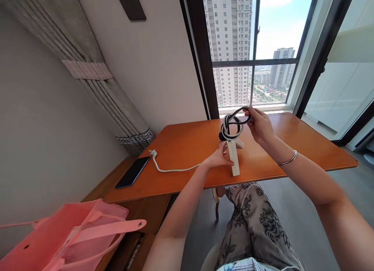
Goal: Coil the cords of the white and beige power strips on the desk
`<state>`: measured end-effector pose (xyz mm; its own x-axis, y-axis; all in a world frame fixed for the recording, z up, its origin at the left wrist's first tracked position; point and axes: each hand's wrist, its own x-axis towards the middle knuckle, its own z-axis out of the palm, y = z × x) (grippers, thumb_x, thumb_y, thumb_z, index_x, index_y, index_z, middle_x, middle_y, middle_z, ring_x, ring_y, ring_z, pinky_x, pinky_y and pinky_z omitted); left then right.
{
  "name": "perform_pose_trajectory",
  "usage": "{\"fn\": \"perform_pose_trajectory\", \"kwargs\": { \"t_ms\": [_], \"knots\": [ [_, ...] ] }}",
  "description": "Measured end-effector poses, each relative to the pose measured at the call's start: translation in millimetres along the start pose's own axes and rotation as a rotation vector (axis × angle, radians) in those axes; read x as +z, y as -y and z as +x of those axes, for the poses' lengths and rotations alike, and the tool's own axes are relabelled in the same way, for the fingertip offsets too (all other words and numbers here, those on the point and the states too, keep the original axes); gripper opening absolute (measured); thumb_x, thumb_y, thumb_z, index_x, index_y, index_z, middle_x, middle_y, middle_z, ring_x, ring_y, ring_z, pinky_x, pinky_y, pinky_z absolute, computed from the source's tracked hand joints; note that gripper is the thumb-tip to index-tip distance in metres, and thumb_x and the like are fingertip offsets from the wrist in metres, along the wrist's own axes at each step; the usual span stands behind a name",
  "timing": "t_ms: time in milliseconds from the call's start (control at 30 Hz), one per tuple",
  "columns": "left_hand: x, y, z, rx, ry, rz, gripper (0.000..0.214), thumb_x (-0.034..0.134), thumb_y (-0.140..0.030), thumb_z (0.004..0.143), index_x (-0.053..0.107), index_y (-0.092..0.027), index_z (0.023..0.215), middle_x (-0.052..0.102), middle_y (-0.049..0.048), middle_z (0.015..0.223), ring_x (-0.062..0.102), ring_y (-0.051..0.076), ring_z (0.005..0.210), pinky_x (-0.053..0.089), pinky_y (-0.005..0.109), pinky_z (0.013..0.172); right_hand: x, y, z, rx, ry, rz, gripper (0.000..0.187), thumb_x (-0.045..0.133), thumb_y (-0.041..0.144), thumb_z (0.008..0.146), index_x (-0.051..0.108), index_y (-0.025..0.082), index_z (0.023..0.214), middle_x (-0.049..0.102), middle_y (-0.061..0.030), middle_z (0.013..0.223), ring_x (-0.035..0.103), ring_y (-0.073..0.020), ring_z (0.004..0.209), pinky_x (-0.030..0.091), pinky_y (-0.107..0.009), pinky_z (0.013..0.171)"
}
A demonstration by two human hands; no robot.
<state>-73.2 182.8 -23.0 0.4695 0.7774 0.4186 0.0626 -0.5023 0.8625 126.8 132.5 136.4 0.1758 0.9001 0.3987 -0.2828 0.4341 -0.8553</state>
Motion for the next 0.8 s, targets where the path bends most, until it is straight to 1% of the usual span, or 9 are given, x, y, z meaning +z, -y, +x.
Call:
{"fn": "perform_pose_trajectory", "kwargs": {
  "t_ms": [67, 100, 233, 333, 500, 567, 667, 733, 800],
  "knots": [
    [-0.7, -2, 2, -0.021, 0.063, -0.016, 0.112, 0.095, -0.04, 0.04, 0.044, -0.031, 0.138, 0.047, 0.0171, 0.15, 0.045, 0.036, 0.141, 0.047, 0.057, 0.105, 2, 1, 1, -0.012, 0.0, -0.004, 0.044, 0.071, 0.064, 0.075, 0.066, 0.021, 0.084, 0.064, -0.0023, 0.077, 0.059, -0.0142, 0.073, 0.042, -0.026, 0.057],
    [0.4, -4, 3, -0.017, 0.069, -0.021, 0.111, 0.095, -0.042, 0.039, 0.045, -0.031, 0.138, 0.047, 0.0162, 0.151, 0.044, 0.035, 0.142, 0.047, 0.056, 0.106, 3, 1, 2, -0.017, 0.0, -0.006, 0.045, 0.07, 0.065, 0.076, 0.067, 0.021, 0.084, 0.064, -0.0024, 0.077, 0.059, -0.0141, 0.073, 0.042, -0.026, 0.056],
    [8.9, -13, 7, 0.031, 0.032, -0.035, 0.096, 0.094, -0.05, 0.041, 0.056, -0.029, 0.127, 0.062, 0.0145, 0.133, 0.057, 0.033, 0.13, 0.051, 0.052, 0.103, 3, 3, 7, -0.024, -0.013, 0.042, 0.044, 0.072, 0.064, 0.075, 0.067, 0.02, 0.083, 0.065, -0.0021, 0.079, 0.058, -0.0119, 0.069, 0.04, -0.025, 0.053],
    [14.9, -18, 6, 0.049, -0.001, -0.067, 0.092, 0.092, -0.054, 0.041, 0.057, -0.028, 0.121, 0.066, 0.0118, 0.123, 0.062, 0.032, 0.121, 0.055, 0.051, 0.096, -2, 5, 12, -0.019, -0.013, 0.056, 0.042, 0.073, 0.062, 0.076, 0.068, 0.02, 0.083, 0.066, -0.0015, 0.078, 0.055, -0.0102, 0.064, 0.037, -0.025, 0.05],
    [18.1, -22, 1, -0.02, -0.023, -0.156, 0.095, 0.093, -0.049, 0.044, 0.051, -0.026, 0.126, 0.059, 0.0114, 0.133, 0.063, 0.03, 0.116, 0.055, 0.044, 0.093, -16, -1, 22, -0.004, -0.048, 0.09, 0.04, 0.077, 0.057, 0.072, 0.069, 0.02, 0.085, 0.066, -0.0013, 0.078, 0.052, -0.0095, 0.06, 0.035, -0.025, 0.048],
    [15.5, -20, -1, -0.065, -0.046, -0.129, 0.096, 0.093, -0.044, 0.047, 0.049, -0.025, 0.129, 0.056, 0.0121, 0.134, 0.063, 0.027, 0.111, 0.053, 0.042, 0.092, -24, -7, 28, 0.026, -0.075, 0.096, 0.039, 0.079, 0.055, 0.07, 0.069, 0.02, 0.085, 0.068, -0.0021, 0.08, 0.052, -0.0097, 0.06, 0.036, -0.025, 0.049],
    [6.9, -13, -3, -0.12, -0.072, -0.078, 0.092, 0.089, -0.044, 0.053, 0.047, -0.023, 0.132, 0.06, 0.0106, 0.126, 0.062, 0.024, 0.107, 0.049, 0.041, 0.094, -35, -20, 35, 0.104, -0.08, 0.037, 0.036, 0.076, 0.053, 0.072, 0.068, 0.021, 0.087, 0.072, -0.0036, 0.087, 0.051, -0.0106, 0.062, 0.039, -0.025, 0.05],
    [-1.9, -8, -3, -0.145, -0.078, -0.069, 0.087, 0.084, -0.046, 0.059, 0.046, -0.021, 0.133, 0.062, 0.0091, 0.119, 0.061, 0.025, 0.107, 0.048, 0.041, 0.095, -41, -29, 36, 0.164, -0.061, -0.011, 0.031, 0.073, 0.049, 0.075, 0.068, 0.022, 0.09, 0.073, -0.0041, 0.095, 0.051, -0.011, 0.064, 0.041, -0.024, 0.052],
    [-12.8, -4, -3, -0.168, -0.105, -0.042, 0.081, 0.076, -0.049, 0.066, 0.045, -0.021, 0.135, 0.062, 0.0089, 0.118, 0.06, 0.026, 0.109, 0.047, 0.042, 0.096, -47, -39, 33, 0.241, -0.021, -0.069, 0.028, 0.072, 0.043, 0.076, 0.067, 0.022, 0.094, 0.073, -0.0043, 0.105, 0.054, -0.0111, 0.069, 0.043, -0.023, 0.056]
  ]
}}
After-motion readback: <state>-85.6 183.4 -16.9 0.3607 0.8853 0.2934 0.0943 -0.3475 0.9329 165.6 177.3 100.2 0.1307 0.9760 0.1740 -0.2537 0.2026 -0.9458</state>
